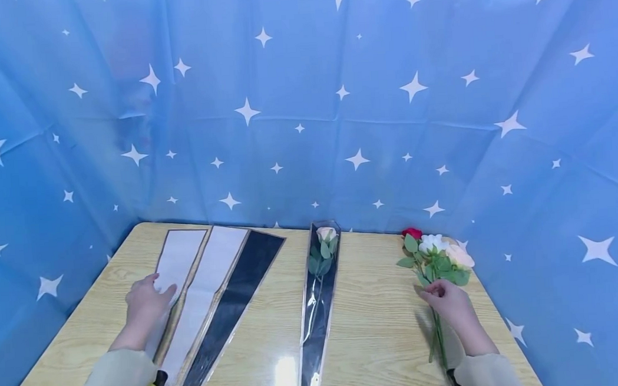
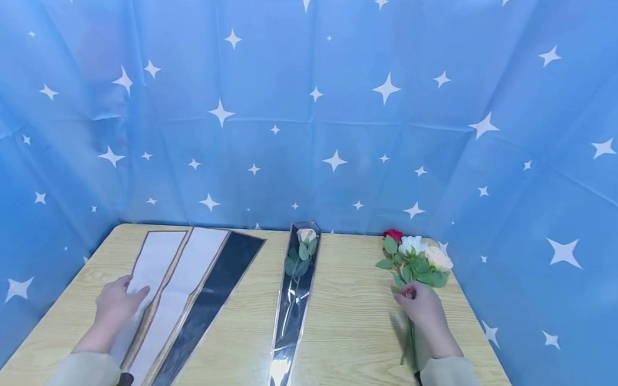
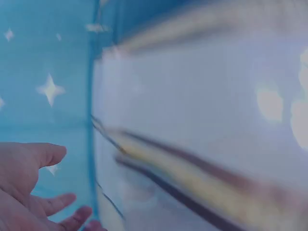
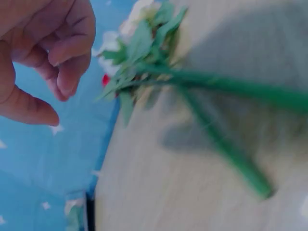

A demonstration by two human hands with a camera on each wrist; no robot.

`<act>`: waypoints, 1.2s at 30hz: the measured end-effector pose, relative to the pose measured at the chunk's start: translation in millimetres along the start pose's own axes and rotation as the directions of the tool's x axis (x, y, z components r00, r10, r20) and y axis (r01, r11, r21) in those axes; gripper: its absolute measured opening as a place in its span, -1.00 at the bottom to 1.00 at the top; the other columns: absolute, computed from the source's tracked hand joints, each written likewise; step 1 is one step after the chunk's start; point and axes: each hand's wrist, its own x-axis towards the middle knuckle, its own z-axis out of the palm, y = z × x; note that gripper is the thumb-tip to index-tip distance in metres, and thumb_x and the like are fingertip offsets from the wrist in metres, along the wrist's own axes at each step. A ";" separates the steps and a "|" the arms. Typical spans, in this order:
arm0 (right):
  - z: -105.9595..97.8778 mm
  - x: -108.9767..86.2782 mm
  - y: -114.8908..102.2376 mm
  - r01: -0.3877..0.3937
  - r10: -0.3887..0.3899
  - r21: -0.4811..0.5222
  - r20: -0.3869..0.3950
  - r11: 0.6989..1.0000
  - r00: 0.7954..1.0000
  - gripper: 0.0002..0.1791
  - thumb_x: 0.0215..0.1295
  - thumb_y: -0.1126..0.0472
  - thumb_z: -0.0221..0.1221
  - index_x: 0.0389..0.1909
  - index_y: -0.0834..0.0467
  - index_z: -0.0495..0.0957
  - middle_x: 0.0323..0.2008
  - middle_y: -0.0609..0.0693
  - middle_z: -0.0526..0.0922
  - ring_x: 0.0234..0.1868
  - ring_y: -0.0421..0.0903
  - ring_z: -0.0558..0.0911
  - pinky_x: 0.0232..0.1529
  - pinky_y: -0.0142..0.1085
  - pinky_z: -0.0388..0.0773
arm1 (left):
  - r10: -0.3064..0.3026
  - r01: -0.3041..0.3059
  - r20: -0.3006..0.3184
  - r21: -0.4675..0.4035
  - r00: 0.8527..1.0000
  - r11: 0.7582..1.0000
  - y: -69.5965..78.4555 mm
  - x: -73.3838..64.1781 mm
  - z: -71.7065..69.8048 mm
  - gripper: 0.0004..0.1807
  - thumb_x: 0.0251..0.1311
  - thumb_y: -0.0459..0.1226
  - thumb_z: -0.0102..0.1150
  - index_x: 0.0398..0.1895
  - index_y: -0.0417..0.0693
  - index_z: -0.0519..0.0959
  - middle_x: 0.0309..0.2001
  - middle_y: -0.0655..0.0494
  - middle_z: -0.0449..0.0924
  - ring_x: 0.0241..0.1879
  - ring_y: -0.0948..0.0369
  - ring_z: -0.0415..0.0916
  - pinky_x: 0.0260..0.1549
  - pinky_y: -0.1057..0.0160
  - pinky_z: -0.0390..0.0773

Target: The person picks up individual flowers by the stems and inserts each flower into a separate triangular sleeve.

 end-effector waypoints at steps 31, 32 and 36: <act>14.9 5.2 54.8 -0.163 0.160 0.068 0.056 0.984 0.986 -0.73 0.25 0.20 0.14 -0.26 0.35 0.37 -0.52 0.11 0.51 -0.56 -0.09 0.50 -0.55 -0.23 0.47 | -0.230 0.238 0.080 -0.113 0.970 0.965 -37.1 15.3 -22.6 -0.13 0.21 -0.19 0.13 0.36 -0.51 -0.10 0.24 -0.60 0.03 0.21 -0.41 0.09 0.12 -0.24 0.27; 14.2 4.8 54.2 -0.159 0.155 0.070 0.054 0.985 0.986 -0.74 0.25 0.21 0.14 -0.27 0.36 0.38 -0.54 0.10 0.51 -0.57 -0.09 0.50 -0.56 -0.22 0.46 | -0.234 0.242 0.079 -0.115 0.969 0.963 -37.1 15.8 -23.3 -0.17 0.26 -0.19 0.06 0.37 -0.51 -0.10 0.25 -0.59 0.03 0.21 -0.40 0.09 0.13 -0.23 0.27; 12.5 3.7 52.0 -0.152 0.148 0.066 0.053 0.986 0.988 -0.78 0.25 0.26 0.10 -0.28 0.37 0.37 -0.59 0.08 0.51 -0.59 -0.10 0.50 -0.57 -0.23 0.45 | -0.238 0.245 0.072 -0.116 0.969 0.963 -37.0 17.3 -25.2 -0.31 0.34 -0.22 -0.17 0.35 -0.54 -0.05 0.29 -0.55 0.02 0.24 -0.36 0.09 0.15 -0.18 0.29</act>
